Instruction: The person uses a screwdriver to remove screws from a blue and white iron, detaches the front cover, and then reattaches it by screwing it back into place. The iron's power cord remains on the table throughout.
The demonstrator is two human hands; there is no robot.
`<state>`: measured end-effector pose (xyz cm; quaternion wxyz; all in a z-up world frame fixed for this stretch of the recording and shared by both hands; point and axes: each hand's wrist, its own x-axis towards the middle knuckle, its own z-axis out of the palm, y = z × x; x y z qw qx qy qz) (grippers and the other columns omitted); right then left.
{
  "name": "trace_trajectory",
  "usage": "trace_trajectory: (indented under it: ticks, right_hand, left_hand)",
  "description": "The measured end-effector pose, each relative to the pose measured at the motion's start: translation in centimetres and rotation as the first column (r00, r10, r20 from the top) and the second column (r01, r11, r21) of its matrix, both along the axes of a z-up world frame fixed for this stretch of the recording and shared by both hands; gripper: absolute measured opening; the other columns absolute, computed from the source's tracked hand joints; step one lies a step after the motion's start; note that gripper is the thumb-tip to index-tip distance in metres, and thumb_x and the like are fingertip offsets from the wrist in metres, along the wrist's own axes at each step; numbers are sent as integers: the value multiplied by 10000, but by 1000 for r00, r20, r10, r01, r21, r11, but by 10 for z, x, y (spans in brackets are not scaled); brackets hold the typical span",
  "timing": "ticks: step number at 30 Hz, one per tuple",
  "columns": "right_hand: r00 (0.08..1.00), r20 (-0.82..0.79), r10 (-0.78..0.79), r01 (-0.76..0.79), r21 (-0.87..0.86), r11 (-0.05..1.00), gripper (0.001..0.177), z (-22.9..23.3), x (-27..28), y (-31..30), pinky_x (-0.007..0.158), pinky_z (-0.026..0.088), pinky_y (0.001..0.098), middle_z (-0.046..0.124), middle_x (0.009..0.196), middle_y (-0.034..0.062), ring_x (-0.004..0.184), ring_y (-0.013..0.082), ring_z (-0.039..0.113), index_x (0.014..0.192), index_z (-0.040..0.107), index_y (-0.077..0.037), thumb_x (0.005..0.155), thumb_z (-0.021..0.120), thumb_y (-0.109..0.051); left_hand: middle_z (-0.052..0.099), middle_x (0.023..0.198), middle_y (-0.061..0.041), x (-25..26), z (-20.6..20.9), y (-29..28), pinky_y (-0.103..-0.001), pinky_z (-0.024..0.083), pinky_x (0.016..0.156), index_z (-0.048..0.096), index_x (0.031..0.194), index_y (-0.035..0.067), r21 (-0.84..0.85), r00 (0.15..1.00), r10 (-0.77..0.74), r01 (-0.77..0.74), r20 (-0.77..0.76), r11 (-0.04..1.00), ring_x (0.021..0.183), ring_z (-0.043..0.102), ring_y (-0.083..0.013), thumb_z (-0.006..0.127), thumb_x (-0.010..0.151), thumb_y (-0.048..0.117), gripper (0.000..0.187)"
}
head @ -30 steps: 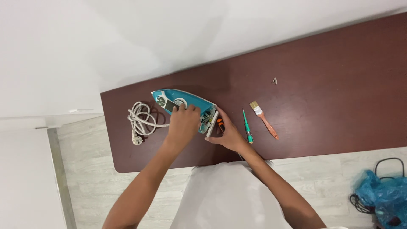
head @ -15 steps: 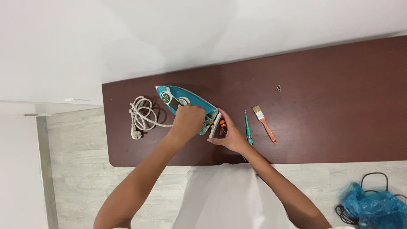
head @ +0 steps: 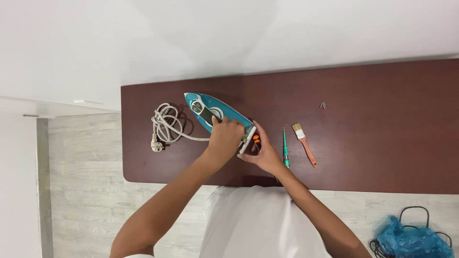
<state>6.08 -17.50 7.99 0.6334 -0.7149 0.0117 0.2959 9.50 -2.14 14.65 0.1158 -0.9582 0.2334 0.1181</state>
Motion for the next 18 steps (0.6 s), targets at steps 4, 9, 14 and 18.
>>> trace_trajectory:
  ticks: [4, 9, 14, 18]
  right_hand:
    - [999, 40, -1, 2, -17, 1000, 1167, 24, 2, 5, 1067, 452, 554, 300, 1548, 314, 1363, 452, 442, 1619, 152, -73, 723, 885, -216]
    - [1000, -24, -19, 18, -40, 999, 1152, 37, -1, 3, 1192, 278, 631, 205, 1617, 287, 1481, 499, 236, 1634, 150, -178, 727, 858, -248]
    - [999, -37, -4, 1, -89, 996, 1145, 38, -4, 7, 1215, 245, 613, 192, 1631, 275, 1500, 481, 209, 1633, 139, -197, 738, 850, -255]
    - [998, -54, -33, 26, -128, 991, 1127, 37, -5, 14, 1211, 260, 615, 201, 1633, 263, 1493, 471, 237, 1631, 144, -237, 748, 841, -291]
  left_hand:
    - [743, 866, -83, -7, -36, 4, -690, 515, 908, 765, 963, 73, -62, 988, 29, -19, 152, 998, 905, 717, -284, 736, 821, 90, 146]
    - [704, 905, -145, -9, -51, 19, -730, 475, 910, 751, 1025, 29, -167, 992, 28, -7, 123, 986, 914, 687, -343, 772, 775, 40, 251]
    - [700, 1036, -152, 12, 34, 48, -564, 549, 901, 720, 1170, 77, -586, 994, 95, -104, -47, 804, 1003, 685, -353, 728, 833, 114, 340]
    - [735, 1000, -27, -15, 62, 73, -403, 565, 917, 758, 1117, 161, -831, 962, 202, 41, 182, 554, 980, 690, -262, 810, 875, 232, 257]
